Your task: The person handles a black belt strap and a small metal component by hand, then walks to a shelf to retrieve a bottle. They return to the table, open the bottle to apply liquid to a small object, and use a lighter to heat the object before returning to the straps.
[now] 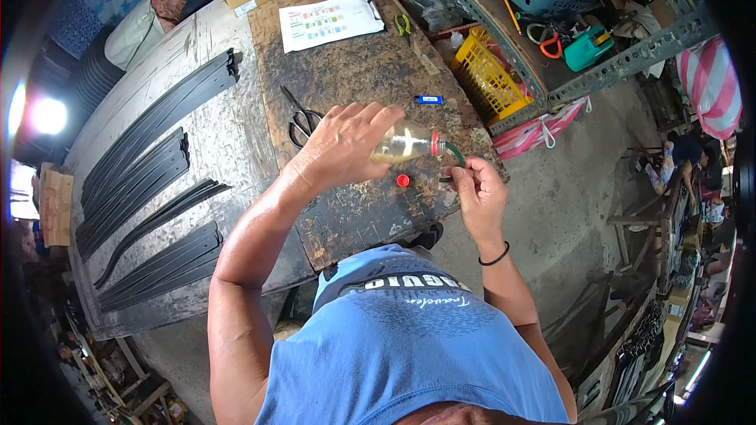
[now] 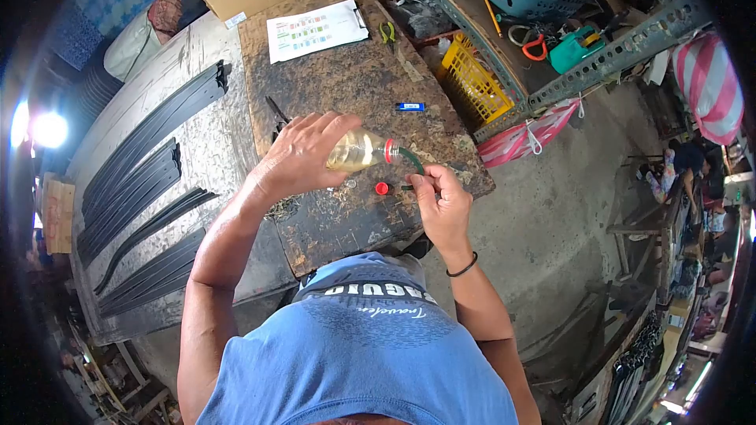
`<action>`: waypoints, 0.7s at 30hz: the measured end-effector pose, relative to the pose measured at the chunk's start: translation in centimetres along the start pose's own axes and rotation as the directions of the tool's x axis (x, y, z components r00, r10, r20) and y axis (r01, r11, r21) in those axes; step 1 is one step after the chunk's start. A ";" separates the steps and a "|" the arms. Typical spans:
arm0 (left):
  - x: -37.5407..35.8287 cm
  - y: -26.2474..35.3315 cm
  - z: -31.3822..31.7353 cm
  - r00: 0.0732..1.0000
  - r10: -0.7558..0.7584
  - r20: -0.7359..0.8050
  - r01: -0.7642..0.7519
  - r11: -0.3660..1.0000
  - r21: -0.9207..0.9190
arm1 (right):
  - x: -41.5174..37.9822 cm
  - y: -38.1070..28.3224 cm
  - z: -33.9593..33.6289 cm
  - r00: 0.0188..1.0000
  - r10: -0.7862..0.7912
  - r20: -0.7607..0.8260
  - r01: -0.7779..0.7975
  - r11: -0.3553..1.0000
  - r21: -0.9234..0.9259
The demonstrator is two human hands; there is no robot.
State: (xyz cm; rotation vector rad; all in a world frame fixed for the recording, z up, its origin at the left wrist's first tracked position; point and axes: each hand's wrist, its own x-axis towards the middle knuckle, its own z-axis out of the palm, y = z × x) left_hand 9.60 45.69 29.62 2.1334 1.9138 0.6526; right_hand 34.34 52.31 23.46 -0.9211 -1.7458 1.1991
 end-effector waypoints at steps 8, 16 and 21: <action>-0.3 -0.4 0.1 0.997 0.053 -0.051 -0.051 0.997 0.051 | 0.1 -0.5 0.5 1.000 0.027 0.003 -0.026 0.999 -0.047; -0.7 -0.3 -0.5 0.998 0.058 -0.034 -0.054 0.994 0.099 | 0.1 -0.4 0.8 0.999 0.041 0.032 -0.039 0.996 -0.078; -0.8 -0.3 -0.7 0.998 0.059 -0.025 -0.056 0.993 0.100 | 0.0 -0.3 1.0 0.997 0.066 0.039 -0.064 0.997 -0.045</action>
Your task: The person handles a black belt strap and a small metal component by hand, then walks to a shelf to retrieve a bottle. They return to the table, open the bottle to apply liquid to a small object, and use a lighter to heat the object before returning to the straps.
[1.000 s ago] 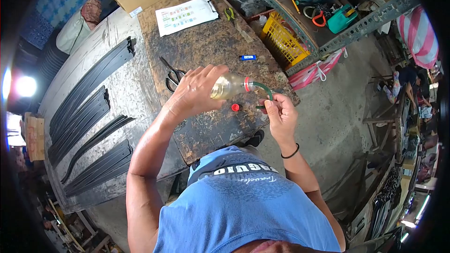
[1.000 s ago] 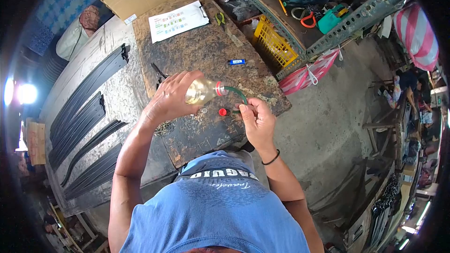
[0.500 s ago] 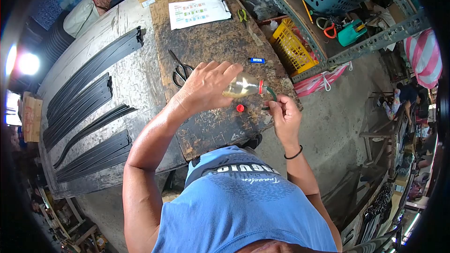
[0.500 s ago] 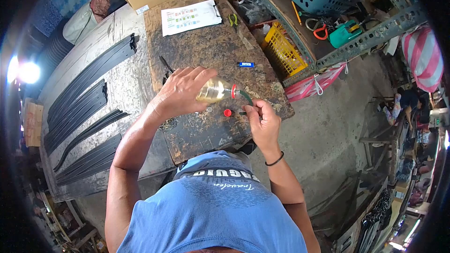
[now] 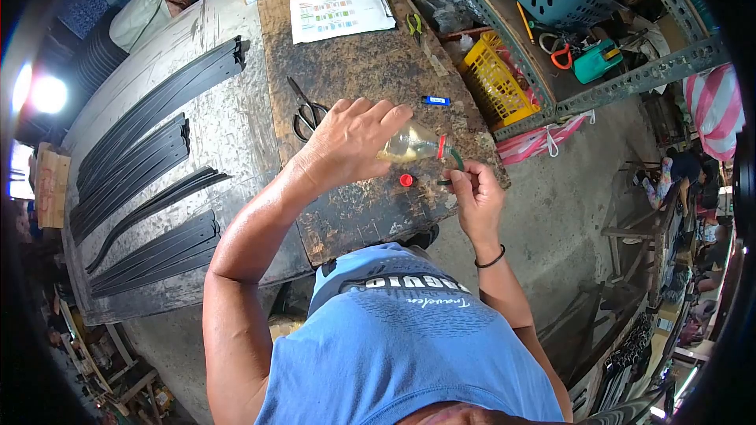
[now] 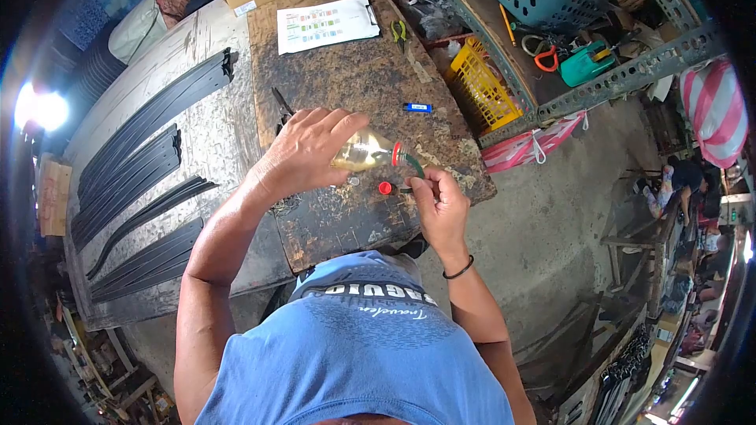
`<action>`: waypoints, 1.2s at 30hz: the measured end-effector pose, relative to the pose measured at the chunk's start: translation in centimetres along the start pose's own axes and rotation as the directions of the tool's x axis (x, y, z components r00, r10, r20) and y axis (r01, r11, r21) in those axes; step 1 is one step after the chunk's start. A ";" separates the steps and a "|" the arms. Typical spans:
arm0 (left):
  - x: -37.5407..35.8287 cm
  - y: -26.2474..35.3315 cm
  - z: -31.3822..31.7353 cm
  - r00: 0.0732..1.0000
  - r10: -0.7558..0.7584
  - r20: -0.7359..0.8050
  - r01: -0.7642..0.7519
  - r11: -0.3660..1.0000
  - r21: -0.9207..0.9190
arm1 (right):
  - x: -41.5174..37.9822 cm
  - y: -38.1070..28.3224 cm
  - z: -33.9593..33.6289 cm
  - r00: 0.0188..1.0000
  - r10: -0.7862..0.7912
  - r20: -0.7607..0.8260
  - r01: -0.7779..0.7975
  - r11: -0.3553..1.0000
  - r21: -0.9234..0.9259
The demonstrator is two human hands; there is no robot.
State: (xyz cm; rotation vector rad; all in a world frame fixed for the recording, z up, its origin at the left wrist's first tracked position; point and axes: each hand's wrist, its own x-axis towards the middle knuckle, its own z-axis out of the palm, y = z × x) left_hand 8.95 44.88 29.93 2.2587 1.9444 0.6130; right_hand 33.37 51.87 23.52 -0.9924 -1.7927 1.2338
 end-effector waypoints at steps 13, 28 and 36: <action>0.0 0.0 0.1 1.000 0.000 -0.007 0.000 1.000 0.001 | -0.1 0.1 0.2 1.000 0.010 -0.016 -0.009 0.999 0.040; 0.0 -0.2 0.2 0.999 0.024 -0.037 -0.023 1.000 0.008 | 0.0 0.1 0.3 1.000 0.014 -0.021 -0.014 0.999 0.031; -0.1 -0.3 0.2 0.999 0.025 -0.032 -0.025 1.000 0.007 | -0.1 -0.2 0.3 0.999 0.033 -0.011 -0.032 0.998 0.054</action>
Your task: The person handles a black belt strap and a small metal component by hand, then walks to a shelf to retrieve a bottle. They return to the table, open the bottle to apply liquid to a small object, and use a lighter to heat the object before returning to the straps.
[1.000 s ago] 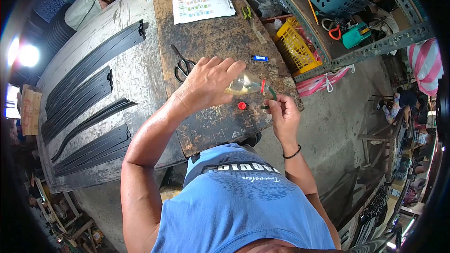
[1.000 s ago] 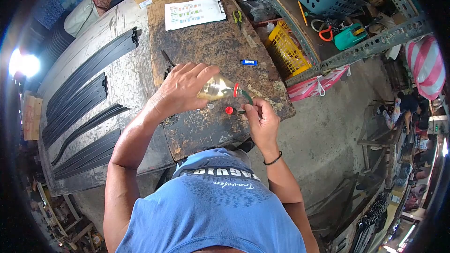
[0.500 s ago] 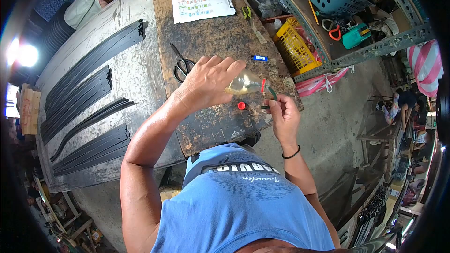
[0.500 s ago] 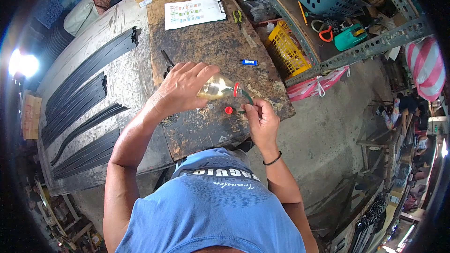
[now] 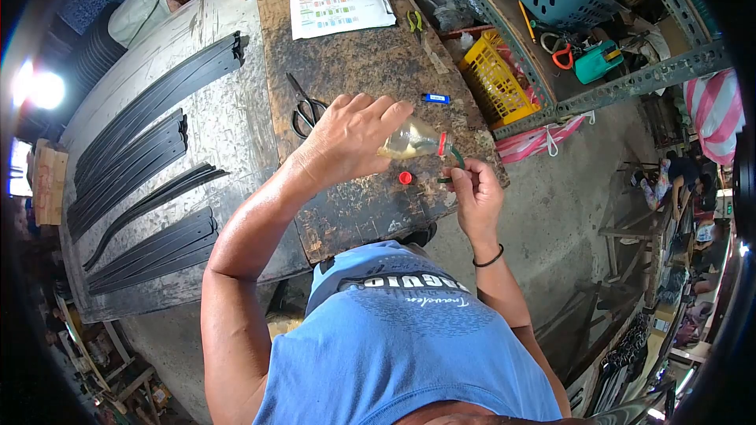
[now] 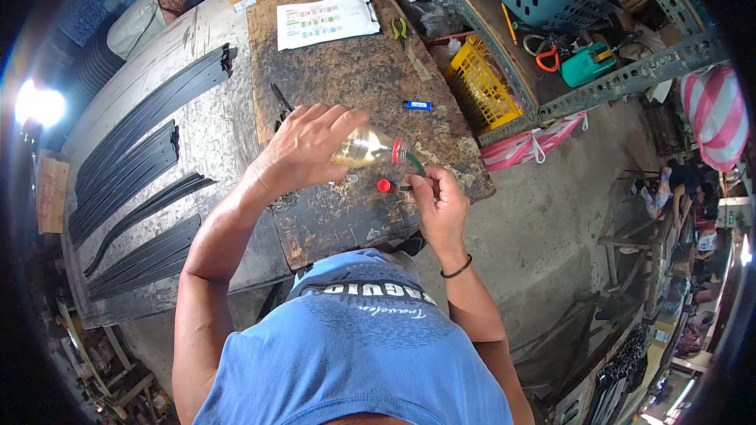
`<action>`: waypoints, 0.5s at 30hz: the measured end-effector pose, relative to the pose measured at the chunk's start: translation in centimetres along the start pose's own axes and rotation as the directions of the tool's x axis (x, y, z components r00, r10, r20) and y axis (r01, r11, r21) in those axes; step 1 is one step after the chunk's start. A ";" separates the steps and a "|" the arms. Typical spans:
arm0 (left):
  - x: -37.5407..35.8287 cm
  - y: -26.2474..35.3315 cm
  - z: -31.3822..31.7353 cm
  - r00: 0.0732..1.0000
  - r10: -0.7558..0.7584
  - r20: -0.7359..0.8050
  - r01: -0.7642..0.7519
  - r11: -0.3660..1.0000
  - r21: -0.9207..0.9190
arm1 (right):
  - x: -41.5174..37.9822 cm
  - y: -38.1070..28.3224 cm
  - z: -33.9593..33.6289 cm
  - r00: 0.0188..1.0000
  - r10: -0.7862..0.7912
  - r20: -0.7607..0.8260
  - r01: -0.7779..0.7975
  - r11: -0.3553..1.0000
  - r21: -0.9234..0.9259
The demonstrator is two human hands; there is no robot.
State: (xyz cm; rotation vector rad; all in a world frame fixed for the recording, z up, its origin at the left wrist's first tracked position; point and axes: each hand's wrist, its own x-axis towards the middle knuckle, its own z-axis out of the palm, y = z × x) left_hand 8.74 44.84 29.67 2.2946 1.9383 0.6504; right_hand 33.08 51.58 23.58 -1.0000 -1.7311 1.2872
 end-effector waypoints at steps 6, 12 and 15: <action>0.0 0.0 -0.3 1.000 -0.003 0.009 0.003 1.000 0.011 | 0.1 0.1 0.1 1.000 -0.004 0.007 0.004 1.000 -0.002; -0.1 0.0 -0.4 1.000 -0.015 -0.003 0.015 1.000 -0.008 | 0.1 0.0 0.2 0.999 -0.033 -0.026 0.035 0.998 0.057; -0.1 -0.1 -0.2 0.997 0.023 -0.071 -0.021 1.000 0.019 | 0.0 0.0 0.2 0.999 -0.024 -0.030 0.026 0.998 0.062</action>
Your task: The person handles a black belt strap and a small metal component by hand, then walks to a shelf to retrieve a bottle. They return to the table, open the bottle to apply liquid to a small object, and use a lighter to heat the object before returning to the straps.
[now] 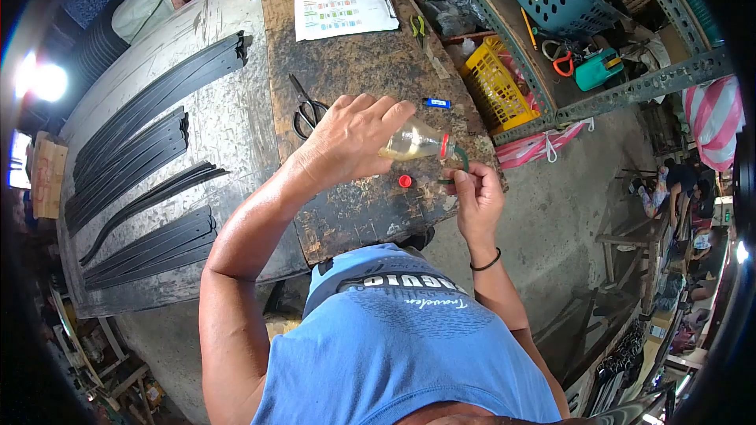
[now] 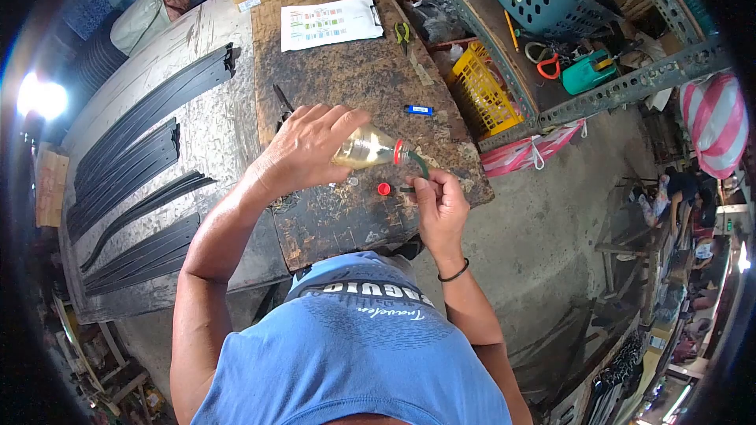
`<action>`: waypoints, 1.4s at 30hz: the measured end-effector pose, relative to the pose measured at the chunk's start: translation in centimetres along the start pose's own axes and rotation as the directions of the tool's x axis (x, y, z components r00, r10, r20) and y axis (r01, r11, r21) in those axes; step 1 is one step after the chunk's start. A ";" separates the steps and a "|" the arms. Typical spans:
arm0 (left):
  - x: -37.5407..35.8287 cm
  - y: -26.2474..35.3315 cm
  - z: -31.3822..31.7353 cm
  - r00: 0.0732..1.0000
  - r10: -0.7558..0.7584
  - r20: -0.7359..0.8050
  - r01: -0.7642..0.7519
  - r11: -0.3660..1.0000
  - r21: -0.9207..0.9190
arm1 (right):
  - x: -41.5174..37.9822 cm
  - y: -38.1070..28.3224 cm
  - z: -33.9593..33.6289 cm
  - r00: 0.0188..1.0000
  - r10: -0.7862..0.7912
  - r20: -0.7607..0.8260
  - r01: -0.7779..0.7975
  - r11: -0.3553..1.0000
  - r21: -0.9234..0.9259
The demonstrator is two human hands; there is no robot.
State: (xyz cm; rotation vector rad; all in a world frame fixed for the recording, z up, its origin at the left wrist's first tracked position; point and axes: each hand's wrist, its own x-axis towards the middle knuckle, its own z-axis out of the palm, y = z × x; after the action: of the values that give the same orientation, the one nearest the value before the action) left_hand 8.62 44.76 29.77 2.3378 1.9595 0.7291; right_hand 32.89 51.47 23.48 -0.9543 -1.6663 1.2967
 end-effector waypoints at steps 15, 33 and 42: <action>0.0 -0.1 0.0 0.999 0.037 -0.010 -0.036 0.999 0.034 | -0.1 -0.1 0.0 1.000 -0.004 0.011 0.005 0.995 -0.100; -0.1 -0.1 -0.6 0.998 -0.009 0.054 0.008 1.000 0.024 | 0.1 0.5 0.2 0.999 -0.025 0.029 0.029 0.988 -0.152; 0.0 -0.2 -0.3 0.999 -0.024 0.035 0.024 0.999 -0.024 | 0.3 -0.2 0.1 0.999 0.038 0.009 -0.038 0.998 0.043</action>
State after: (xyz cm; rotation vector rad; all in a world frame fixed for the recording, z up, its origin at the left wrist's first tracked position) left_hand 8.34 44.69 29.97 2.2933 1.9500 0.7016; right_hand 32.71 51.68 23.72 -0.9604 -1.6273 1.3583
